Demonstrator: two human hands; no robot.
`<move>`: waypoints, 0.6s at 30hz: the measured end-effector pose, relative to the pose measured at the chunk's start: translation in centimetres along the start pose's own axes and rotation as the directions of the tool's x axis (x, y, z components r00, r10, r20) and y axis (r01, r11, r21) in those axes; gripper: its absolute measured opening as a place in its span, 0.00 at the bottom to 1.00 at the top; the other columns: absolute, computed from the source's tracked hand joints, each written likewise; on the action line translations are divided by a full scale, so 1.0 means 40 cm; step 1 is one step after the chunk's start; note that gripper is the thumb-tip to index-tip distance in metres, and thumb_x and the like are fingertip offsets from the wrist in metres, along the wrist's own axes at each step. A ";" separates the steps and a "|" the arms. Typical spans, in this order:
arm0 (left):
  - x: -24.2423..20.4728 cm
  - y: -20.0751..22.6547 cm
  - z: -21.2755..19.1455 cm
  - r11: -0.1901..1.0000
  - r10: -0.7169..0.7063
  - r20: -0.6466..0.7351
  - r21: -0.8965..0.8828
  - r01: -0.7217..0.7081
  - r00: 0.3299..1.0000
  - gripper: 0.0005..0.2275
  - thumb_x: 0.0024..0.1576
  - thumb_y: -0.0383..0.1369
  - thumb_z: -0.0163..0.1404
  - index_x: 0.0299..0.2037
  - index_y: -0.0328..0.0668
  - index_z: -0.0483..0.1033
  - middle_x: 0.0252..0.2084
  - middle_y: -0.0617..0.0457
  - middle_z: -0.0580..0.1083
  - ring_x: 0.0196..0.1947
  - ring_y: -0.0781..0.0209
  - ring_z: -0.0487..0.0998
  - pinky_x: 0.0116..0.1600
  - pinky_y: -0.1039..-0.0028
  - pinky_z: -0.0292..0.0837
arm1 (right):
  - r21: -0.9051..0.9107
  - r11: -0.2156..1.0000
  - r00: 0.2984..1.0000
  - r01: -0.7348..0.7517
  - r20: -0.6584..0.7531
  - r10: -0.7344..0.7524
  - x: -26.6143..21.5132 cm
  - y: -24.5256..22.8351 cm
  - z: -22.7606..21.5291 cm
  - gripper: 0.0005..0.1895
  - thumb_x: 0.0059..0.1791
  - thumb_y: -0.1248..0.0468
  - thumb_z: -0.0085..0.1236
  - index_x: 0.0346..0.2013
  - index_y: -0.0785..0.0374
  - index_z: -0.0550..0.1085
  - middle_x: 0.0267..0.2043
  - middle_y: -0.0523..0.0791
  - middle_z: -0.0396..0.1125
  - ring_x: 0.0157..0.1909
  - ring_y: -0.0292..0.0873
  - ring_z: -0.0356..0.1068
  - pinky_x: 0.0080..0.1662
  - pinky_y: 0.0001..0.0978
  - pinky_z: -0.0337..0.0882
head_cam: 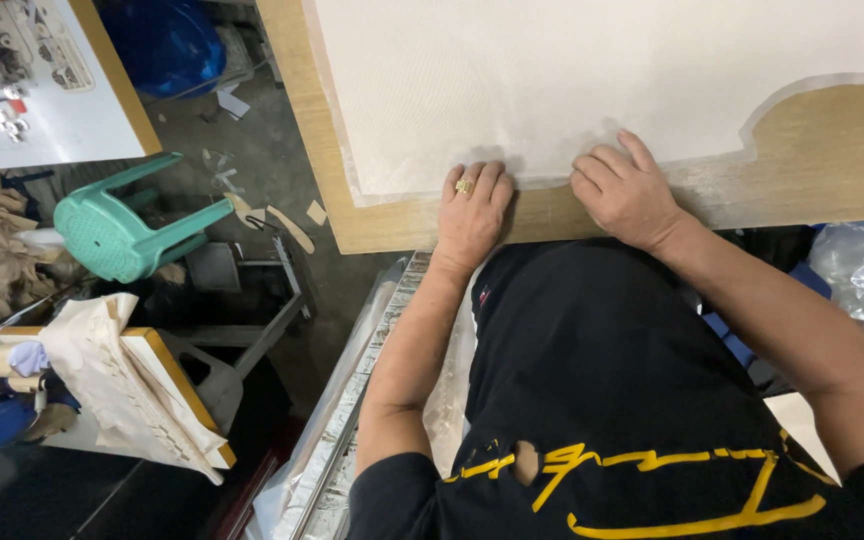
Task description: The person lays a large piece of white fabric onto a wooden workbench and smooths it out. They then use their hands to pick up pins and secure the fabric to the table surface along the edges and corners.
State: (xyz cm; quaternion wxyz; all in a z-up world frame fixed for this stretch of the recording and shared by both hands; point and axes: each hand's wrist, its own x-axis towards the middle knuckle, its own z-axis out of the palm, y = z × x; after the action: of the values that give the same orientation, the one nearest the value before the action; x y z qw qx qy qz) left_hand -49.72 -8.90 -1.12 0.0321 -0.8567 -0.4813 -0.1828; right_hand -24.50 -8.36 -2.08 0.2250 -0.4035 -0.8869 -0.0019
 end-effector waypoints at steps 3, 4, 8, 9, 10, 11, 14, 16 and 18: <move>0.000 0.000 -0.009 1.000 -0.004 0.012 -0.014 0.005 1.000 0.06 0.66 0.31 0.42 0.44 0.46 0.74 0.48 0.49 0.74 0.51 0.52 0.76 0.61 0.58 0.68 | -0.011 1.000 1.000 0.005 -0.015 -0.005 0.006 0.003 0.001 0.05 0.58 0.64 0.52 0.38 0.56 0.74 0.41 0.42 0.67 0.50 0.44 0.70 0.66 0.50 0.64; -0.003 0.003 -0.008 1.000 -0.002 0.012 -0.016 0.002 1.000 0.06 0.66 0.31 0.42 0.44 0.46 0.74 0.48 0.49 0.74 0.51 0.52 0.76 0.61 0.58 0.68 | -0.012 1.000 1.000 0.003 -0.015 -0.003 -0.001 0.004 -0.002 0.05 0.58 0.64 0.52 0.38 0.56 0.74 0.41 0.42 0.67 0.50 0.44 0.70 0.66 0.50 0.64; -0.009 0.007 -0.010 1.000 0.003 0.034 -0.031 -0.002 0.999 0.07 0.66 0.31 0.41 0.44 0.46 0.74 0.48 0.48 0.74 0.51 0.51 0.77 0.61 0.58 0.69 | -0.023 0.999 1.000 0.025 -0.012 -0.025 -0.001 0.008 -0.018 0.05 0.58 0.63 0.53 0.39 0.56 0.74 0.43 0.43 0.69 0.52 0.45 0.71 0.66 0.52 0.65; -0.013 0.002 -0.019 0.999 -0.004 0.034 -0.034 0.006 0.999 0.08 0.66 0.32 0.41 0.44 0.47 0.74 0.49 0.48 0.74 0.51 0.51 0.77 0.61 0.58 0.69 | -0.022 0.999 0.999 0.042 -0.008 -0.042 0.013 0.006 -0.021 0.05 0.57 0.63 0.53 0.38 0.56 0.74 0.43 0.43 0.69 0.52 0.46 0.71 0.66 0.52 0.65; -0.007 -0.001 -0.042 1.000 -0.016 0.043 -0.010 0.017 0.999 0.08 0.66 0.32 0.41 0.44 0.47 0.74 0.49 0.48 0.74 0.51 0.51 0.77 0.61 0.58 0.69 | -0.001 0.999 0.998 0.054 -0.022 -0.054 0.041 0.007 -0.054 0.05 0.57 0.63 0.53 0.38 0.56 0.74 0.43 0.43 0.69 0.52 0.46 0.71 0.66 0.52 0.65; -0.004 -0.002 -0.064 0.999 -0.034 0.137 -0.016 0.036 0.990 0.08 0.64 0.32 0.42 0.46 0.46 0.74 0.52 0.49 0.74 0.52 0.52 0.76 0.62 0.58 0.68 | -0.043 0.995 0.996 0.086 0.030 -0.085 0.066 0.009 -0.083 0.06 0.57 0.66 0.55 0.35 0.55 0.74 0.43 0.42 0.72 0.49 0.43 0.72 0.65 0.48 0.66; -0.035 -0.040 -0.102 0.988 -0.152 0.220 0.031 0.149 0.964 0.09 0.60 0.31 0.45 0.48 0.45 0.75 0.55 0.49 0.75 0.53 0.52 0.76 0.63 0.58 0.66 | -0.083 0.989 0.991 0.124 0.053 -0.119 0.107 0.004 -0.112 0.10 0.57 0.68 0.57 0.31 0.54 0.73 0.42 0.40 0.74 0.45 0.40 0.73 0.64 0.42 0.67; -0.054 -0.069 -0.117 0.974 -0.226 0.201 0.048 0.221 0.953 0.09 0.59 0.31 0.47 0.48 0.45 0.75 0.56 0.48 0.75 0.53 0.51 0.77 0.64 0.57 0.67 | -0.105 0.989 0.994 0.108 0.042 -0.104 0.110 0.005 -0.121 0.11 0.58 0.68 0.56 0.31 0.53 0.73 0.42 0.39 0.74 0.44 0.39 0.73 0.63 0.41 0.68; -0.070 -0.100 -0.139 0.954 -0.300 0.104 0.053 0.296 0.948 0.06 0.58 0.27 0.49 0.43 0.43 0.74 0.51 0.47 0.75 0.48 0.49 0.77 0.60 0.56 0.67 | -0.060 0.993 0.994 0.105 0.024 -0.104 0.114 0.005 -0.128 0.12 0.57 0.70 0.58 0.29 0.55 0.73 0.41 0.41 0.74 0.43 0.41 0.74 0.62 0.43 0.68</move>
State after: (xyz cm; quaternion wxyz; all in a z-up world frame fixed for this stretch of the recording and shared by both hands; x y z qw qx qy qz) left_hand -55.94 -10.32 2.63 -0.0069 -0.7822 -0.6095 -0.1288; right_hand -24.94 -5.90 4.30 0.2028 -0.3633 -0.9086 -0.0366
